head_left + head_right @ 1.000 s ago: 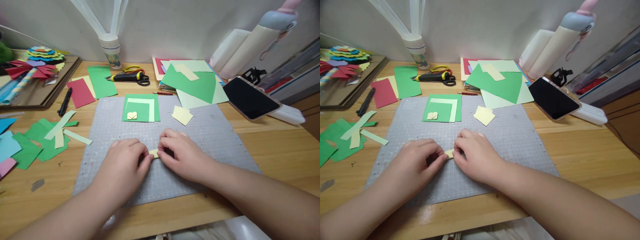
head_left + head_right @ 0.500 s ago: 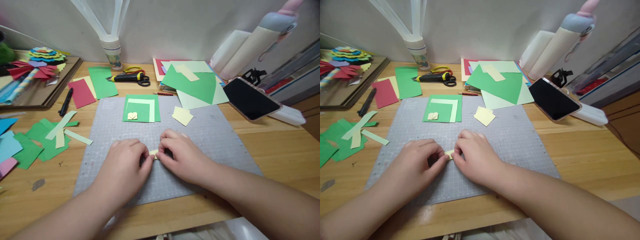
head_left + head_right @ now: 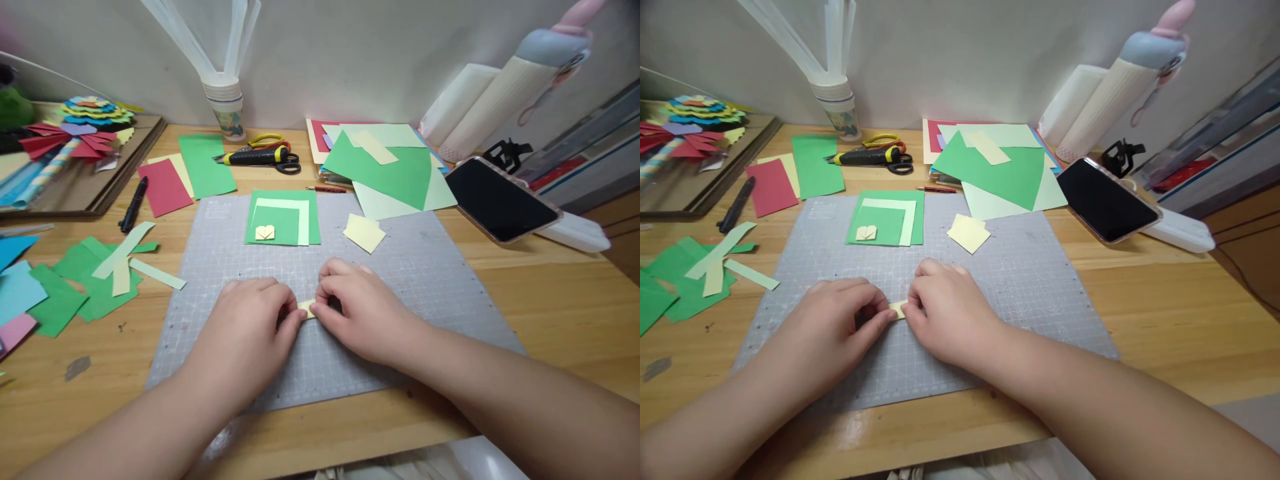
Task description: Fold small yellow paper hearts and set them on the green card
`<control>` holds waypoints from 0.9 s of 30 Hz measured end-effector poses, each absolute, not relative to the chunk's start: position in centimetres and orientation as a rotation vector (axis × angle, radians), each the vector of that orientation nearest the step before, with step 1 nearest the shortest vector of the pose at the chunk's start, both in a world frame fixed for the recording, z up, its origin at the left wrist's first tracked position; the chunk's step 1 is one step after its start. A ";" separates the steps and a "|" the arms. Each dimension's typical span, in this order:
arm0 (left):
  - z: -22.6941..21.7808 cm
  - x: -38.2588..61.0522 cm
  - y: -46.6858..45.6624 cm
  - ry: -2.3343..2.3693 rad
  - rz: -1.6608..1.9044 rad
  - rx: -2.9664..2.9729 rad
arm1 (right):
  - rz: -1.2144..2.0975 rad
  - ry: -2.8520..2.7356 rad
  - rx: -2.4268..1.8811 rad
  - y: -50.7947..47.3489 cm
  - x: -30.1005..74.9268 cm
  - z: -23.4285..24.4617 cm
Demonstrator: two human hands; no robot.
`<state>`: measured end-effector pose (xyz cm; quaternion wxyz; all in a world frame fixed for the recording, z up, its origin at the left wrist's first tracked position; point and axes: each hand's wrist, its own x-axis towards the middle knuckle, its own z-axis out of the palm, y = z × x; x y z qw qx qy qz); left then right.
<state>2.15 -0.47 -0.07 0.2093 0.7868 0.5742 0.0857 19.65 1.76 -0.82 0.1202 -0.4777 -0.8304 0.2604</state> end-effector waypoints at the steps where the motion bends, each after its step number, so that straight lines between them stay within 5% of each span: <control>1: -0.1 2.1 -0.5 1.597 0.238 2.193 | 0.756 -2.430 -1.396 1.8 19.6 -0.8; 27: 0.3 0.5 0.2 1.305 0.043 2.610 | 0.718 -2.440 -1.272 1.5 20.5 -0.5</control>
